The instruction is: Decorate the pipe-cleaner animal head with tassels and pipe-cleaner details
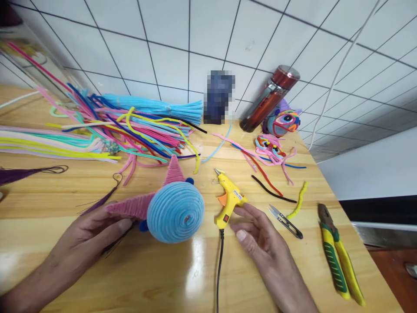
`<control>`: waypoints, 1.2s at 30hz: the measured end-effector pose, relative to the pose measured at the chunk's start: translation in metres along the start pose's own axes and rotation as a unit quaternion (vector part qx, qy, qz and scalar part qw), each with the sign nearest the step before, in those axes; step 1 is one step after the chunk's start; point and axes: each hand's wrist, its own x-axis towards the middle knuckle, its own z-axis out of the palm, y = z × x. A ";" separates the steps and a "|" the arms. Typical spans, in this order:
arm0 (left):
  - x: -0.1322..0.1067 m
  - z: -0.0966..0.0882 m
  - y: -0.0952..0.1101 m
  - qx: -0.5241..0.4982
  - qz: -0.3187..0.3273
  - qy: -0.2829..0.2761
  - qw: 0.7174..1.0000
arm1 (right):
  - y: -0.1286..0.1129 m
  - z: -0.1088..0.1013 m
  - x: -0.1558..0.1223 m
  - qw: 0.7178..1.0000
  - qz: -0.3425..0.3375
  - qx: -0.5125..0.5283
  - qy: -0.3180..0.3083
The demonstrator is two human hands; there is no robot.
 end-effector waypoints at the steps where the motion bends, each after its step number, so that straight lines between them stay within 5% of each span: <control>1: 0.001 0.000 0.000 -0.003 -0.003 -0.002 1.000 | 0.001 0.001 0.002 1.000 -0.023 -0.021 0.006; 8: 0.006 0.005 0.008 -0.035 0.021 -0.019 0.999 | 0.003 0.008 0.012 0.963 -0.201 -0.151 0.097; 14: 0.008 0.007 0.014 -0.041 0.046 -0.042 0.997 | -0.052 0.004 0.053 0.867 -0.347 -0.353 0.049; 24: 0.007 0.006 0.017 -0.037 0.055 -0.058 0.996 | -0.108 0.033 0.218 0.779 -0.370 -0.497 0.091; 29: 0.008 0.007 0.016 -0.043 0.064 -0.066 0.995 | -0.110 0.041 0.259 0.714 -0.397 -0.577 0.012; 36: 0.007 0.006 0.012 -0.055 0.056 -0.074 0.994 | -0.103 0.044 0.283 0.705 -0.402 -0.584 0.023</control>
